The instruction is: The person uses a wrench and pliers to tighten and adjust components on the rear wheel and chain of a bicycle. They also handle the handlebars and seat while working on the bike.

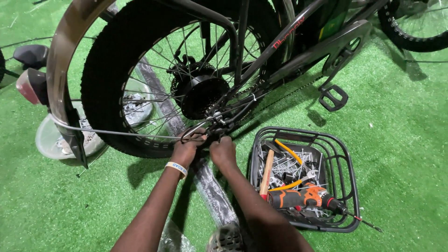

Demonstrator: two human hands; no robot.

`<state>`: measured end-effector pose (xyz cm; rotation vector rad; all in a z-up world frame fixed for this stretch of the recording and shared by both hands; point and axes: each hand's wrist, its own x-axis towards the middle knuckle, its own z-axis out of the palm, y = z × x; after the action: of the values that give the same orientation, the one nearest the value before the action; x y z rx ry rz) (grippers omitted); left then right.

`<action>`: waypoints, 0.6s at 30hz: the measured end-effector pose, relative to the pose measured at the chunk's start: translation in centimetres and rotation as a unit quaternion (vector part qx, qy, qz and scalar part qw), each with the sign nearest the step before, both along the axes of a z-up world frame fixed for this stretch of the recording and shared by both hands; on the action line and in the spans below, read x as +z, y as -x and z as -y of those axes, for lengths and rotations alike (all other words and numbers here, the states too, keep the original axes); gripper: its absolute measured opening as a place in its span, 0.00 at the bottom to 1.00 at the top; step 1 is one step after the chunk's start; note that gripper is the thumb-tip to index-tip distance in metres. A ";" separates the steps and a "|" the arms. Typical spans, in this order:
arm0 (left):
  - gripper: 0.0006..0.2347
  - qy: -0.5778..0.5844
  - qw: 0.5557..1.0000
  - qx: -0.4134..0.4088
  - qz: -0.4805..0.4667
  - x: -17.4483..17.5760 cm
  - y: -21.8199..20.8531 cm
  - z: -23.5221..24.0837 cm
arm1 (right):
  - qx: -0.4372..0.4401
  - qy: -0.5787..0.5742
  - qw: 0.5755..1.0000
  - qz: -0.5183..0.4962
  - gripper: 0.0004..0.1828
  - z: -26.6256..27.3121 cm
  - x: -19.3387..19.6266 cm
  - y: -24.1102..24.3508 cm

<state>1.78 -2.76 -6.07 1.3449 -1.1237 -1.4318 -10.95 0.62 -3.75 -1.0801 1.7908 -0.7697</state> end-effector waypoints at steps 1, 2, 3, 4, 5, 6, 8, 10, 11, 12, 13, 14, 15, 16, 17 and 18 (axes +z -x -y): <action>0.10 0.000 1.000 -0.002 -0.001 0.0 0.0 0.0 | -0.002 0.000 1.000 -0.001 0.25 0.3 -1.1 0.2; 0.10 0.003 1.000 0.002 -0.001 -0.1 0.1 -0.1 | -0.012 0.049 0.998 -0.040 0.19 0.7 -2.2 0.5; 0.10 0.007 1.000 0.006 -0.001 0.0 0.1 -0.1 | -0.021 0.098 0.992 -0.078 0.16 1.1 -3.2 0.7; 0.10 0.008 1.000 0.004 -0.002 0.1 0.1 -0.1 | -0.023 0.098 0.992 -0.078 0.16 1.4 -3.9 1.5; 0.10 0.005 1.000 0.003 0.004 0.2 0.1 -0.2 | -0.007 0.137 0.979 -0.150 0.14 1.6 -4.7 2.1; 0.10 0.001 1.000 0.001 0.009 0.3 0.1 -0.4 | 0.009 0.173 0.960 -0.221 0.12 1.7 -5.5 2.8; 0.11 0.001 1.000 0.000 0.006 0.5 0.1 -0.2 | -0.001 0.216 0.953 -0.212 0.16 1.2 -3.9 3.1; 0.11 -0.005 1.000 0.000 0.003 0.0 0.0 -0.1 | -0.008 0.253 0.946 -0.203 0.19 0.1 -2.3 3.2; 0.11 -0.009 1.000 -0.006 0.018 -0.6 -0.1 0.2 | -0.002 0.282 0.936 -0.210 0.16 -0.4 -1.4 3.2; 0.11 -0.013 0.999 -0.012 0.032 -1.1 -0.2 0.5 | 0.005 0.311 0.926 -0.216 0.14 -0.9 -0.5 3.3; 0.11 -0.013 0.999 -0.012 0.032 -0.6 0.0 0.2 | 0.005 0.311 0.926 -0.216 0.14 -0.4 -2.5 4.0; 0.10 -0.013 1.000 -0.007 0.027 0.0 0.1 -0.1 | 0.019 0.300 0.925 -0.234 0.13 0.1 -4.6 4.6; 0.10 -0.014 1.000 -0.001 0.022 0.5 0.3 -0.3 | 0.035 0.290 0.923 -0.251 0.12 0.7 -6.6 5.2; 0.10 -0.013 1.000 0.000 0.023 1.1 0.1 -0.5 | 0.035 0.291 0.923 -0.250 0.12 0.9 -7.0 5.4; 0.08 -0.016 1.000 0.010 0.025 1.7 0.1 -0.7 | 0.011 0.306 0.917 -0.256 0.11 1.2 -7.4 5.7; 0.08 -0.019 0.999 0.019 0.028 2.3 0.0 -0.9 | -0.013 0.321 0.910 -0.262 0.11 1.4 -7.8 5.9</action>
<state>1.81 -1.90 -3.82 1.4327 -1.1057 -1.4016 -16.87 -0.75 -11.54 -1.8346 2.0425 -1.2217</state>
